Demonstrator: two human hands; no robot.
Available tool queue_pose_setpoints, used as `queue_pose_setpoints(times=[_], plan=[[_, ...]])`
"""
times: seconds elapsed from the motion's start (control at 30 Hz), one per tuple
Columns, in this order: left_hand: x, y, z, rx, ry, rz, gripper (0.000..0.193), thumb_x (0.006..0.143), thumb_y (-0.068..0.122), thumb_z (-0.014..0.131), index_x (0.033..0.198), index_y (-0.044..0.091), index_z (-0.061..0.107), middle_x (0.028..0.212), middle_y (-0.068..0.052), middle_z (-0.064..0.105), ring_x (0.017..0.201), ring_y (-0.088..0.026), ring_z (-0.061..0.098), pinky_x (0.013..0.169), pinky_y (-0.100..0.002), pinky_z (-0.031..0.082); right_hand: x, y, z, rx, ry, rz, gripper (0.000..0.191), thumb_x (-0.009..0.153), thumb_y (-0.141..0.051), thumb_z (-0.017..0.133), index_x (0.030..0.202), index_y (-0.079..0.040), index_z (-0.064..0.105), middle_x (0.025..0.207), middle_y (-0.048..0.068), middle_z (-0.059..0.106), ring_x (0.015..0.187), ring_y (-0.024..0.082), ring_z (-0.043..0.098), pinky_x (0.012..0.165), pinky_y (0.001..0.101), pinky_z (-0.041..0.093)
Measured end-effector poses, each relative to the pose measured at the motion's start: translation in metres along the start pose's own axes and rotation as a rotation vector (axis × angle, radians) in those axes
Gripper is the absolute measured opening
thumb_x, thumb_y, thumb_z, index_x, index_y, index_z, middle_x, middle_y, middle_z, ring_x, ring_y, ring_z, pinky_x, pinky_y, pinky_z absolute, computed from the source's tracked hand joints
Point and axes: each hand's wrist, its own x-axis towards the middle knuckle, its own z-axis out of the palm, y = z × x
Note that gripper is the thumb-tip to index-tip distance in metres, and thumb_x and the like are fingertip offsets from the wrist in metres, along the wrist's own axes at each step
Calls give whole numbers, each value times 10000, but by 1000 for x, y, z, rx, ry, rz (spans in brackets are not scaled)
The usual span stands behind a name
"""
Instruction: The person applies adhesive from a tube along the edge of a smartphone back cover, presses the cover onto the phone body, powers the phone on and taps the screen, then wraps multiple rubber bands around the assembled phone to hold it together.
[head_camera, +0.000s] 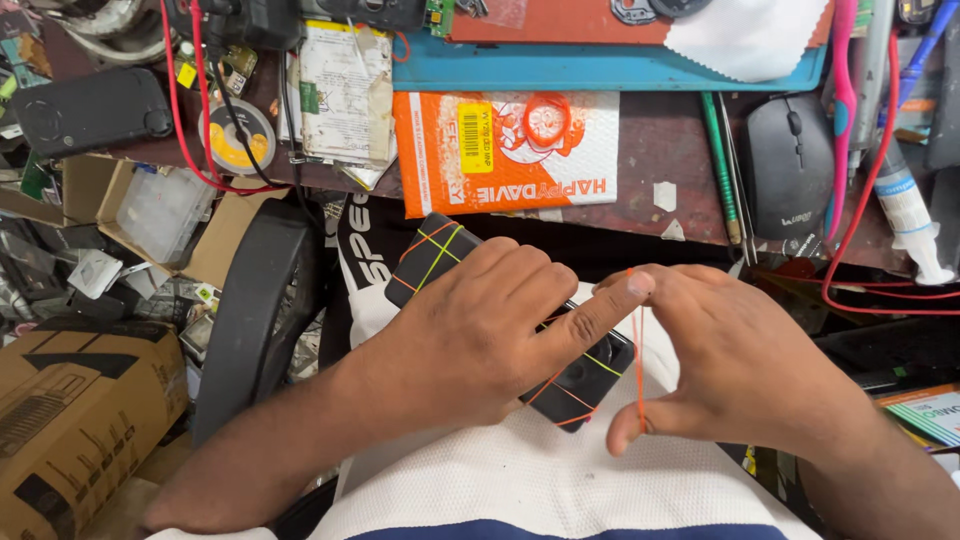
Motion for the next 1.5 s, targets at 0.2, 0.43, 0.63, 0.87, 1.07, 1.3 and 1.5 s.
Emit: queue_pose_setpoints(times=[0.2, 0.43, 0.63, 0.87, 1.07, 1.3, 1.5], plan=[[7, 3, 0, 57, 27, 33, 609, 1004, 148, 670, 1559, 41, 445, 1053, -75, 579, 967, -257, 570, 886, -417, 461, 8, -8, 6, -45, 9, 17, 1042, 496, -741, 873, 1175, -4, 585, 1153, 104, 691, 1106, 323, 654, 987, 456, 490], [13, 6, -1, -112, 112, -7, 717, 735, 312, 880, 1360, 104, 596, 1070, -76, 591, 961, -256, 588, 837, -439, 404, 2, 5, 23, 128, -21, 93, 756, 475, -527, 941, 1030, -82, 683, 929, 74, 720, 930, 318, 698, 832, 430, 541], [-2, 3, -2, -406, 363, -303, 738, 694, 256, 938, 1330, 103, 597, 1167, -67, 528, 1015, -171, 577, 916, -274, 453, 1, -6, 42, 238, -219, 166, 201, 877, -314, 814, 927, -135, 737, 858, 54, 714, 881, 264, 707, 848, 408, 559], [-26, -9, 36, -1024, 552, -514, 843, 745, 41, 788, 1472, 16, 361, 1213, -54, 499, 1046, -120, 509, 948, -266, 461, 2, -18, 45, 329, 408, -537, 292, 928, -234, 656, 715, -108, 501, 800, 35, 604, 812, 279, 723, 952, 601, 490], [-18, 13, 52, -1576, 1003, -798, 771, 724, -56, 674, 1423, 61, 373, 1096, -57, 484, 998, -149, 507, 899, -313, 477, -15, -5, 46, 430, 160, -827, 251, 903, -258, 715, 744, -103, 596, 758, 33, 610, 677, 231, 626, 688, 426, 580], [-35, 14, 61, -1425, 613, -821, 822, 734, 25, 797, 1429, 102, 365, 1143, -29, 523, 980, -95, 484, 888, -241, 457, -22, -30, 84, 485, 324, 17, 569, 596, -355, 1000, 718, -126, 494, 728, -4, 629, 645, 92, 627, 557, 231, 488], [-51, -23, 70, -1580, 337, -634, 685, 670, 131, 961, 1195, 50, 528, 1025, -16, 542, 969, -112, 534, 854, -262, 462, 1, -27, 96, 1171, 271, 272, 511, 730, -45, 887, 720, -118, 382, 817, 74, 681, 732, 66, 671, 608, 238, 572]])
